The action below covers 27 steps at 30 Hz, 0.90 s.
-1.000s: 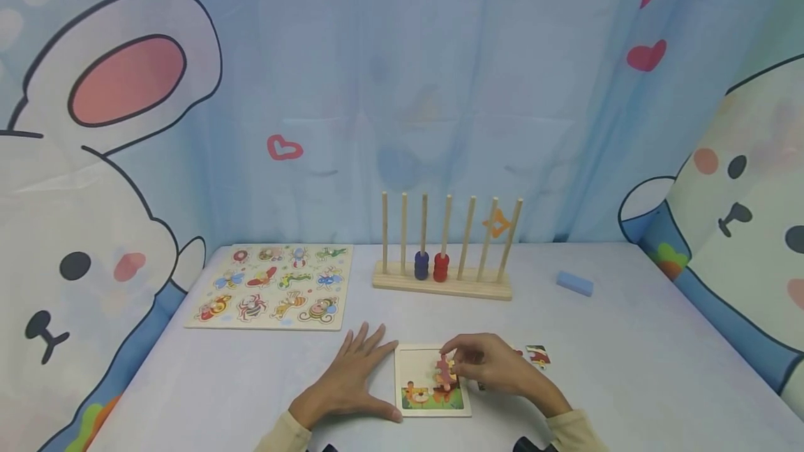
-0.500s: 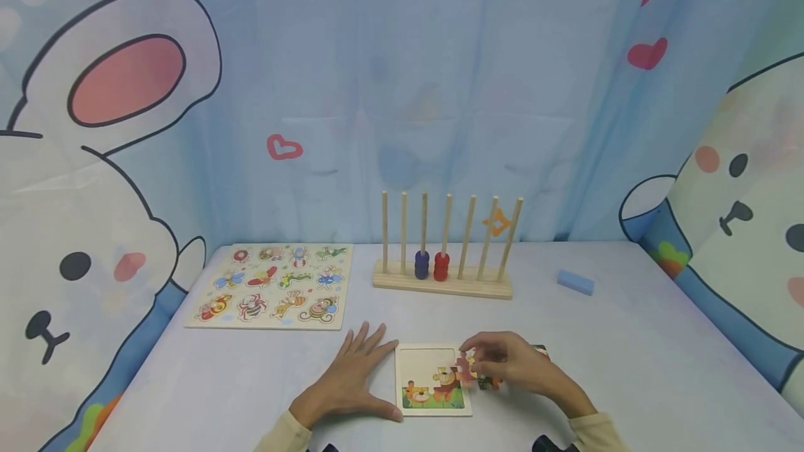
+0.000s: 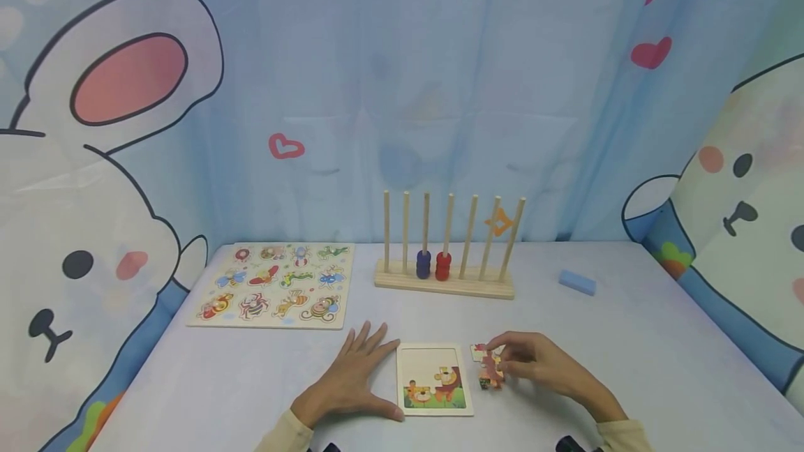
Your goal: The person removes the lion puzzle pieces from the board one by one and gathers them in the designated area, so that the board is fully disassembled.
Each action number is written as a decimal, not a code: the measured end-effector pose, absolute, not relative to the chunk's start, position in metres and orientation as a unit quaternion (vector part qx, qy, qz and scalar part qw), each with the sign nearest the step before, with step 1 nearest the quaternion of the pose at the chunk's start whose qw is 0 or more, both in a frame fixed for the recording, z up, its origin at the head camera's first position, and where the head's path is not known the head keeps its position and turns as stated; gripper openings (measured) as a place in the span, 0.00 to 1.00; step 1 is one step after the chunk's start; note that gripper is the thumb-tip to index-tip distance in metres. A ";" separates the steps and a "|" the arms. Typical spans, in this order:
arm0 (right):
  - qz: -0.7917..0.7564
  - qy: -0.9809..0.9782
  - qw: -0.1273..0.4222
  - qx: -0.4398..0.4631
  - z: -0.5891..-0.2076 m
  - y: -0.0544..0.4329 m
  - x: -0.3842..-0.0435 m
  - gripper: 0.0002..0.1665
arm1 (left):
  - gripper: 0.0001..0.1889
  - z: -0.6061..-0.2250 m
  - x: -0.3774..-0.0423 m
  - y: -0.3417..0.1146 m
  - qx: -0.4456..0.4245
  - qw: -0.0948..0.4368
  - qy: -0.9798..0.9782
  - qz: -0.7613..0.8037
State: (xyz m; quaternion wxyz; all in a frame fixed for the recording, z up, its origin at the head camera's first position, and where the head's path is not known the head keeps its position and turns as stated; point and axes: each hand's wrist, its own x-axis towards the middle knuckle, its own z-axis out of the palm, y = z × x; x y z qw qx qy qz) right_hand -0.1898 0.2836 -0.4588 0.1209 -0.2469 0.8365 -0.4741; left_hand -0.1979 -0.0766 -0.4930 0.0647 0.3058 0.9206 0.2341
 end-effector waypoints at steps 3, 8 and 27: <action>-0.465 0.845 0.125 -0.231 -0.459 0.294 -0.190 0.16 | 0.57 -0.493 -0.198 -0.077 0.304 0.066 0.921 0.234; -0.462 0.852 0.127 -0.212 -0.459 0.308 -0.189 0.17 | 0.57 -0.493 -0.198 -0.076 0.300 0.066 0.923 0.231; -0.442 0.859 0.156 -0.204 -0.461 0.330 -0.186 0.18 | 0.57 -0.492 -0.197 -0.076 0.305 0.060 0.922 0.229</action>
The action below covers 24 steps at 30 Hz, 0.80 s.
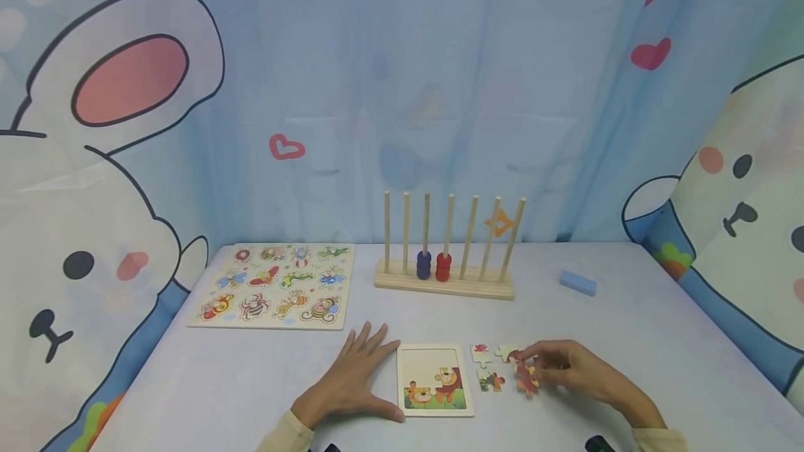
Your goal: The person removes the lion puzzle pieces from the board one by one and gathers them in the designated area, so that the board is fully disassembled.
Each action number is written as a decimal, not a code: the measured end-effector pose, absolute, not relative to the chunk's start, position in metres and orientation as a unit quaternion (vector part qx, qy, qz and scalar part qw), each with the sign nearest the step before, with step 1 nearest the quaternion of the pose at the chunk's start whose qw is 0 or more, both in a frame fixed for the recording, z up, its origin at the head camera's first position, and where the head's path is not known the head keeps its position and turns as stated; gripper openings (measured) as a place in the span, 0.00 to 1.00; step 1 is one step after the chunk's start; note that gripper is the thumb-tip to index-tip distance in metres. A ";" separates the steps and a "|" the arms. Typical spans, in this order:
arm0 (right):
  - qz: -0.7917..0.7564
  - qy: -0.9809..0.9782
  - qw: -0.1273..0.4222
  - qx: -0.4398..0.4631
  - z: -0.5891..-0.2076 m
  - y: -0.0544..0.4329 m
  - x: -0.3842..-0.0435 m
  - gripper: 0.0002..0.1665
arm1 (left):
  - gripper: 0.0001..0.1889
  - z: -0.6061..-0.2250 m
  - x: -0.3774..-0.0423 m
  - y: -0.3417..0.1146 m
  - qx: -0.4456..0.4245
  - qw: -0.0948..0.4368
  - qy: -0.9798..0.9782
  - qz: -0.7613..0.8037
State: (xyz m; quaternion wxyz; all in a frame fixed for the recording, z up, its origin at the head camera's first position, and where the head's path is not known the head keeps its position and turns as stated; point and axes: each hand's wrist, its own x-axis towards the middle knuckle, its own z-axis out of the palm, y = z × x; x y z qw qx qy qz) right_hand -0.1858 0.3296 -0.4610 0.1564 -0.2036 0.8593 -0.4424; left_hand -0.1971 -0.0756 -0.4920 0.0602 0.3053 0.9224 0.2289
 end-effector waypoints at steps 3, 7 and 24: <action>-0.439 0.857 0.156 -0.219 -0.462 0.329 -0.186 0.17 | 0.57 -0.491 -0.197 -0.075 0.305 0.060 0.923 0.229; -0.436 0.858 0.157 -0.220 -0.463 0.326 -0.186 0.17 | 0.57 -0.491 -0.197 -0.075 0.304 0.062 0.923 0.229; -0.414 0.880 0.149 -0.182 -0.465 0.320 -0.185 0.17 | 0.56 -0.493 -0.198 -0.077 0.314 0.053 0.919 0.234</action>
